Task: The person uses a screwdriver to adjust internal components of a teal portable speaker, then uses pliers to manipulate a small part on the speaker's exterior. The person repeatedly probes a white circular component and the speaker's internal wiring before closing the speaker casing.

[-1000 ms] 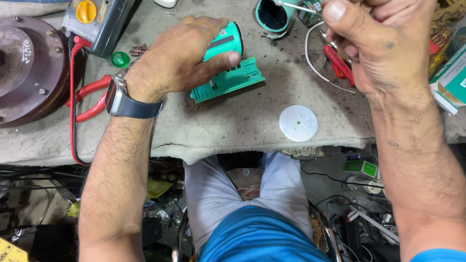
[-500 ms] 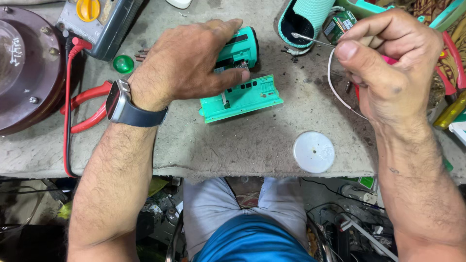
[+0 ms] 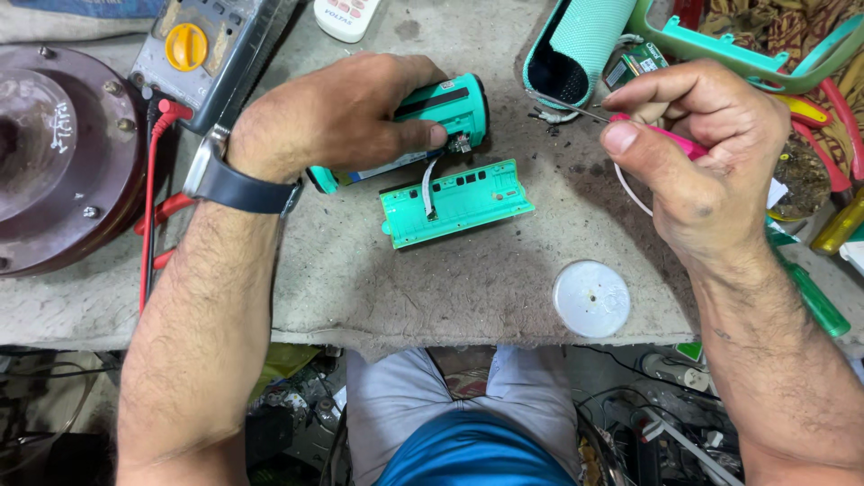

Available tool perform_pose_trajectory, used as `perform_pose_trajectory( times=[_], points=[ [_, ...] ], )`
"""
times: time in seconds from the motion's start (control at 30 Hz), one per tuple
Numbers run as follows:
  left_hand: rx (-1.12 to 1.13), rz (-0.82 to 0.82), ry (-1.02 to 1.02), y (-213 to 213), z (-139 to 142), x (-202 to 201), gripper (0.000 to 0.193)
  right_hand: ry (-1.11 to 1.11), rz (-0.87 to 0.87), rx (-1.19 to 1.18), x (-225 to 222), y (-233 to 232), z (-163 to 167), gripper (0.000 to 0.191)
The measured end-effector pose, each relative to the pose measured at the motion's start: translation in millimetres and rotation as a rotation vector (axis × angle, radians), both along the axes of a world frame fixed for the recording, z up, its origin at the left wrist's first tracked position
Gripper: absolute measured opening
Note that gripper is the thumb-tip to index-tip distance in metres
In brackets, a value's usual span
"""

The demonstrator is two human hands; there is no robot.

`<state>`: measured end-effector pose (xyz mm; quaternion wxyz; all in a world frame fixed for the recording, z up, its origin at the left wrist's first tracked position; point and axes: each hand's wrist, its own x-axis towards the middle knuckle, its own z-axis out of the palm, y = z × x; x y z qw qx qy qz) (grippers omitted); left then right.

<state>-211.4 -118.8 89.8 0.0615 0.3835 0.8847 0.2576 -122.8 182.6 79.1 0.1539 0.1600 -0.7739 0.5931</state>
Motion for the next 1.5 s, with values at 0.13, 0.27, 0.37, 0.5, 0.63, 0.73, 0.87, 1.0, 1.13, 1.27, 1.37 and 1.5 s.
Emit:
perform_pose_trajectory(
  times=[0.13, 0.27, 0.37, 0.5, 0.63, 0.73, 0.87, 1.0, 1.13, 1.27, 1.37, 1.5],
  points=[
    [0.061, 0.086, -0.018, -5.2, -1.2, 7.0, 0.038, 0.037, -0.013, -0.044, 3.0, 3.2, -1.1, 0.019],
    [0.240, 0.054, 0.079, -10.6, 2.6, 15.5, 0.032, 0.113, -0.055, -0.026, 7.5, -1.8, 1.3, 0.017],
    [0.368, 0.024, 0.239, -4.9, 1.6, 25.5, 0.038, 0.266, -0.125, 0.147, 12.8, -7.5, 3.5, 0.018],
    [0.394, 0.078, 0.296, 1.7, -5.6, 37.3, 0.044, 0.541, -0.163, 0.438, 15.1, -12.9, 1.4, 0.016],
    [0.382, 0.093, 0.306, -2.5, -12.9, 40.2, 0.045, 0.589, -0.183, 0.558, 20.4, -18.2, -5.6, 0.014],
    [0.399, 0.103, 0.350, -7.3, -15.9, 40.3, 0.046, 0.616, -0.190, 0.614, 22.6, -25.7, -10.1, 0.013],
    [0.380, 0.124, 0.353, -6.5, -16.2, 41.1, 0.045, 0.604, -0.219, 0.642, 27.4, -33.3, -9.3, 0.015],
    [0.416, 0.102, 0.381, -5.8, -14.2, 45.7, 0.043, 0.449, -0.348, 0.492, 47.9, -37.6, -4.2, 0.017],
    [0.468, 0.084, 0.375, -10.4, -13.0, 48.9, 0.043, 0.269, -0.407, 0.163, 73.3, -55.1, -6.1, 0.024],
    [0.490, 0.075, 0.334, -14.4, -14.5, 49.3, 0.041, 0.238, -0.497, 0.321, 97.6, -81.7, -12.8, 0.019],
    [0.506, 0.058, 0.336, -17.9, -15.2, 50.8, 0.041, 0.238, -0.537, 0.342, 104.1, -101.6, -21.6, 0.019],
    [0.515, 0.060, 0.321, -17.9, -14.8, 52.9, 0.043, 0.264, -0.568, 0.381, 97.2, -114.1, -25.9, 0.017]
  ],
)
